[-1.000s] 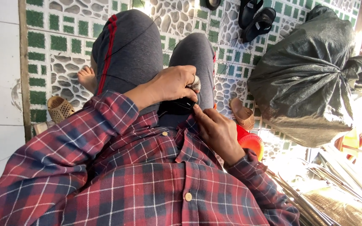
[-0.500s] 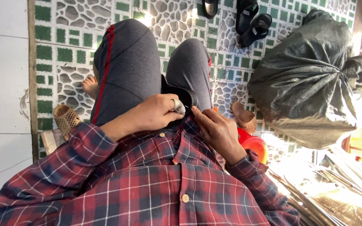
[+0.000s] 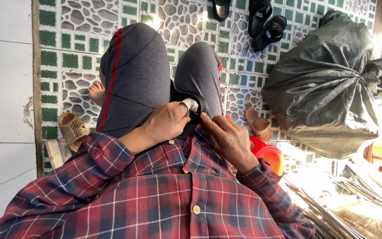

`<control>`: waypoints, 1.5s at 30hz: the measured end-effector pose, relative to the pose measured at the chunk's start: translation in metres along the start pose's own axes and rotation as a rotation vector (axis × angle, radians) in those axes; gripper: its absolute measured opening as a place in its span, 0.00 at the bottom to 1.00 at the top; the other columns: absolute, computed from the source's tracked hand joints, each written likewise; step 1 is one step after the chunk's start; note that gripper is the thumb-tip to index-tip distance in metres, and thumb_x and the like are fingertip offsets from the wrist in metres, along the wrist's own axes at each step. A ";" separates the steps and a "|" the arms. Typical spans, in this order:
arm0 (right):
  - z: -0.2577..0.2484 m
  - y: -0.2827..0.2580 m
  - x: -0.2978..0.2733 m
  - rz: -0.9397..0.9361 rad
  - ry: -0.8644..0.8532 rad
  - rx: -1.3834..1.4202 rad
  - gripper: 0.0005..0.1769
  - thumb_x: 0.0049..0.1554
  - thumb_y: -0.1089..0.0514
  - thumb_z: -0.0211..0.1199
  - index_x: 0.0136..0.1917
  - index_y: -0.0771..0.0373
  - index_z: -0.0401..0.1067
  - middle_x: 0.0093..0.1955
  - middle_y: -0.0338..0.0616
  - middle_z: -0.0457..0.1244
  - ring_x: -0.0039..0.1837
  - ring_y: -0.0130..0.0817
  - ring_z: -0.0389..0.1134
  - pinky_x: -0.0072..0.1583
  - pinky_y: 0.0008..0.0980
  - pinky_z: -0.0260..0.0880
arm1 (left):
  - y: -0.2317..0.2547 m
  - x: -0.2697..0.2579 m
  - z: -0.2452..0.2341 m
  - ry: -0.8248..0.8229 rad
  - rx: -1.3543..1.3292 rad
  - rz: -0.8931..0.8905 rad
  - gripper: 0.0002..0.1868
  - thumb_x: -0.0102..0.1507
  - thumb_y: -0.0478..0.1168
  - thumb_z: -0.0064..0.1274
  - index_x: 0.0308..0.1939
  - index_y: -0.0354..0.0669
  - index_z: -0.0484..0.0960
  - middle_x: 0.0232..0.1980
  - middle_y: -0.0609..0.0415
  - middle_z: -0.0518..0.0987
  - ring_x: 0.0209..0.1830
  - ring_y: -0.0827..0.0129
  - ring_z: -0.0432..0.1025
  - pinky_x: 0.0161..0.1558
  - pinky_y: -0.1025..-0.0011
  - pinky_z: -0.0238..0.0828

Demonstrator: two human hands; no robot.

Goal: Hand-sewing the upper material of a black shoe to repair it using a needle and thread.

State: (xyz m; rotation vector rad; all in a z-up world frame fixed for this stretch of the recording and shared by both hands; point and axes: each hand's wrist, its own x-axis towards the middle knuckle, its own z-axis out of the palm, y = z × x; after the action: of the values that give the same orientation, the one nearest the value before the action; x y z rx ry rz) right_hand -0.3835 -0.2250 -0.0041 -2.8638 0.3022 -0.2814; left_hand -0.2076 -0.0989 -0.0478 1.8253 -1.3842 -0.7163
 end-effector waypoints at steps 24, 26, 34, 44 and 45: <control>0.024 0.011 -0.033 0.645 0.115 0.712 0.12 0.49 0.57 0.70 0.48 0.56 0.76 0.27 0.35 0.64 0.24 0.25 0.61 0.27 0.23 0.62 | 0.025 -0.019 -0.011 0.131 0.188 0.115 0.06 0.57 0.35 0.53 0.26 0.35 0.80 0.28 0.48 0.77 0.29 0.55 0.74 0.28 0.66 0.72; 0.014 -0.009 -0.016 0.693 0.169 0.796 0.09 0.48 0.61 0.69 0.45 0.58 0.77 0.23 0.37 0.62 0.23 0.23 0.60 0.27 0.22 0.60 | 0.032 -0.020 -0.018 0.073 0.036 -0.010 0.09 0.57 0.36 0.55 0.26 0.31 0.79 0.28 0.43 0.78 0.31 0.48 0.74 0.30 0.59 0.72; 0.025 -0.020 -0.022 0.620 0.076 0.721 0.07 0.45 0.55 0.75 0.39 0.50 0.79 0.28 0.35 0.67 0.34 0.22 0.66 0.40 0.25 0.65 | 0.041 0.002 -0.022 -0.177 -0.469 -0.454 0.12 0.57 0.45 0.55 0.27 0.39 0.81 0.20 0.50 0.80 0.20 0.63 0.76 0.27 0.68 0.72; -0.015 -0.024 -0.008 0.351 -0.263 0.263 0.14 0.58 0.52 0.54 0.58 0.49 0.68 0.43 0.46 0.66 0.40 0.54 0.69 0.41 0.51 0.68 | 0.023 -0.001 -0.011 -0.097 -0.912 -0.632 0.11 0.60 0.39 0.49 0.28 0.33 0.76 0.21 0.42 0.79 0.14 0.69 0.74 0.16 0.79 0.73; -0.012 -0.023 -0.008 0.354 -0.285 0.274 0.14 0.58 0.52 0.54 0.57 0.49 0.68 0.42 0.46 0.66 0.41 0.55 0.69 0.41 0.51 0.68 | 0.025 -0.001 -0.012 -0.084 -0.953 -0.630 0.12 0.62 0.39 0.47 0.29 0.32 0.75 0.21 0.40 0.79 0.14 0.69 0.74 0.15 0.79 0.74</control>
State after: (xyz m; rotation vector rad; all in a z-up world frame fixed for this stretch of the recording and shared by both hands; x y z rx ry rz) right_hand -0.3892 -0.2039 0.0123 -2.4793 0.6455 0.1413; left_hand -0.2124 -0.0991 -0.0204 1.3944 -0.3104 -1.4686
